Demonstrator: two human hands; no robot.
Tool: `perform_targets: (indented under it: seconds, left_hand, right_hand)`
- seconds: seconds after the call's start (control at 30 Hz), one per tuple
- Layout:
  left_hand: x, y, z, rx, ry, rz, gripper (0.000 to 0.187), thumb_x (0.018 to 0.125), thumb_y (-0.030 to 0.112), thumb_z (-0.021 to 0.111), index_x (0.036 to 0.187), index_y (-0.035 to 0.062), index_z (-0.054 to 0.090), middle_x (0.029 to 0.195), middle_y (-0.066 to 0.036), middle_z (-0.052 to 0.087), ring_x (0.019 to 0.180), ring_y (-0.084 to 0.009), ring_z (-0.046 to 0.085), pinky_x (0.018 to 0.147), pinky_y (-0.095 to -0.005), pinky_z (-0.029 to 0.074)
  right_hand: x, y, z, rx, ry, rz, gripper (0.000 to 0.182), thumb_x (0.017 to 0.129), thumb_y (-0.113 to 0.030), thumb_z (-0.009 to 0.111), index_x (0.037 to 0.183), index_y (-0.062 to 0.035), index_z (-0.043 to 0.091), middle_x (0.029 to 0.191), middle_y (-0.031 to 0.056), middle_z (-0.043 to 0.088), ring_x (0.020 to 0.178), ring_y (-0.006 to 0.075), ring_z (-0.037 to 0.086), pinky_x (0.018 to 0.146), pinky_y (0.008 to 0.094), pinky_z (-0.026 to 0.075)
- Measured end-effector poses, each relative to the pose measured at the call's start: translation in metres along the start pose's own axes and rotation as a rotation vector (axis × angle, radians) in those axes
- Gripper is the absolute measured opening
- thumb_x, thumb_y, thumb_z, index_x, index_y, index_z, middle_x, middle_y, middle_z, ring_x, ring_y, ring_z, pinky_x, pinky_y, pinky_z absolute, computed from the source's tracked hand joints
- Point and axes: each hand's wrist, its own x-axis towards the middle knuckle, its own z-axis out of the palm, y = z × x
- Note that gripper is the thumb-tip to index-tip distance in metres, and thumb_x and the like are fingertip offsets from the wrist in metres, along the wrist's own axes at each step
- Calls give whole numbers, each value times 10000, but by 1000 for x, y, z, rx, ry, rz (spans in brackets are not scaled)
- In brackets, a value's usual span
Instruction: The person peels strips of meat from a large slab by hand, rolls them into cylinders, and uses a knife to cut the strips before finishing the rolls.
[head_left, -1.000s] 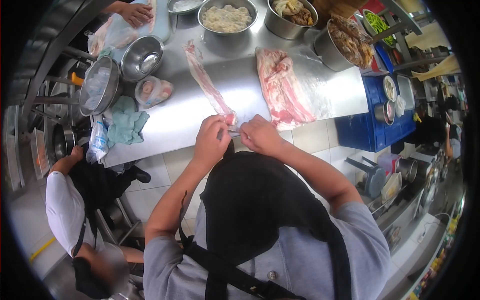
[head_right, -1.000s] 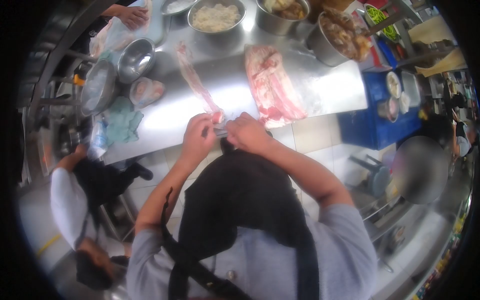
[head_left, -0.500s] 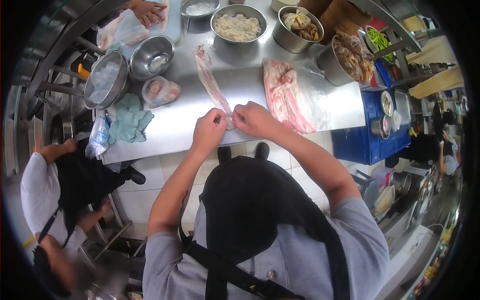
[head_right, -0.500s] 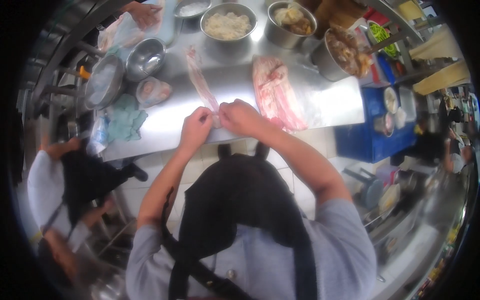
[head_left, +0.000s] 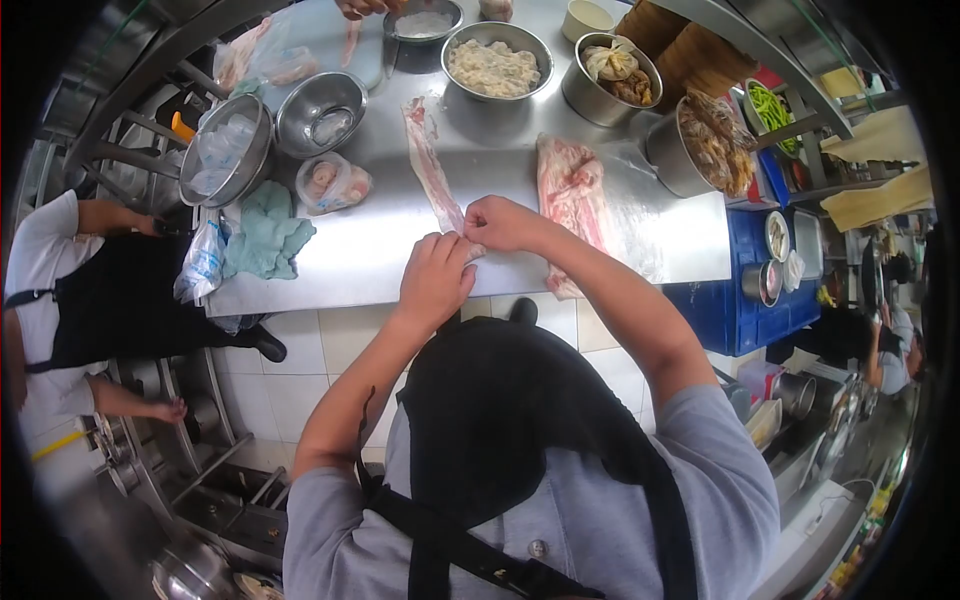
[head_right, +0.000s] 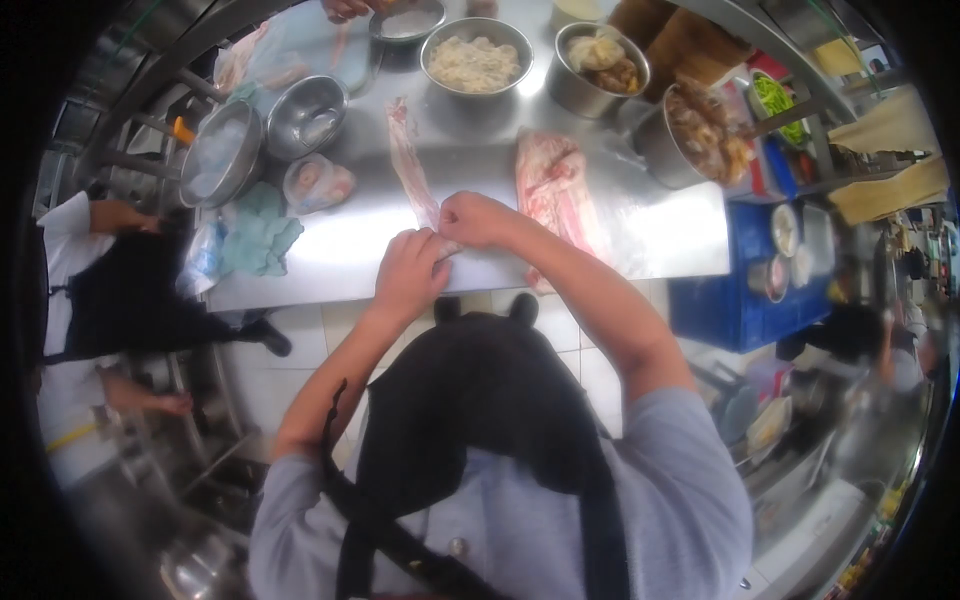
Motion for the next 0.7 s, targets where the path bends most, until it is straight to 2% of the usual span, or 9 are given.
perform_targets:
  seconds: [0.17, 0.23, 0.3, 0.47, 0.53, 0.57, 0.63, 0.7]
  left_hand:
    - [3, -1, 10, 129, -27, -45, 318, 778, 110, 721, 1073, 27, 637, 1034, -117, 604, 1020, -308, 566, 904, -439, 469]
    - [8, -2, 8, 154, -48, -40, 323, 765, 116, 724, 1064, 26, 642, 1007, -113, 606, 1013, -307, 571, 899, -435, 469]
    - [13, -3, 8, 118, -146, -155, 367, 757, 102, 716, 1114, 22, 686, 1044, -120, 667, 1019, -344, 592, 893, -462, 483]
    - [12, -7, 11, -1, -141, -248, 354, 740, 113, 705, 1083, 25, 722, 1029, -126, 672, 1011, -358, 594, 905, -465, 496]
    - [13, -9, 9, -28, -149, -269, 345, 740, 117, 700, 1071, 25, 731, 1043, -132, 671, 1012, -362, 593, 914, -465, 500]
    - [14, -10, 8, -41, -156, -257, 343, 747, 123, 705, 1075, 29, 734, 1057, -137, 671, 1022, -364, 591, 929, -465, 497]
    - [19, -13, 2, -54, -165, -245, 341, 754, 130, 709, 1079, 33, 736, 1072, -142, 671, 1032, -365, 588, 943, -465, 495]
    - [28, -21, -3, -95, -280, -287, 331, 774, 173, 708, 1071, 36, 758, 1079, -159, 666, 1059, -352, 591, 970, -450, 486]
  right_hand:
    - [8, 2, 2, -82, 30, 61, 226, 886, -198, 659, 924, 15, 724, 816, 164, 724, 750, 258, 683, 730, 379, 536]
    - [5, 1, 4, 42, 110, 85, 229, 893, -199, 651, 923, 18, 715, 829, 169, 723, 750, 275, 682, 734, 388, 536]
    - [-2, 4, 5, 72, 145, 67, 229, 898, -202, 644, 929, 14, 713, 835, 168, 723, 754, 280, 681, 739, 387, 535]
    - [-29, 4, 7, 91, 192, 71, 231, 911, -207, 625, 960, 2, 708, 874, 169, 730, 796, 299, 690, 768, 388, 534]
    - [-36, 1, 10, 20, 180, 88, 242, 914, -214, 626, 1018, -10, 702, 965, 186, 738, 902, 319, 708, 826, 407, 540]
    - [-39, 0, 11, 24, 183, 89, 242, 914, -214, 626, 1018, -10, 702, 965, 186, 738, 902, 319, 708, 826, 407, 540]
    - [-45, -7, 11, -9, 173, 117, 287, 904, -233, 644, 1112, -42, 698, 1082, 192, 732, 1011, 351, 697, 892, 444, 536]
    - [-47, -5, 13, 32, 210, 86, 314, 915, -239, 641, 1163, -50, 681, 1128, 198, 724, 1050, 363, 689, 917, 444, 534]
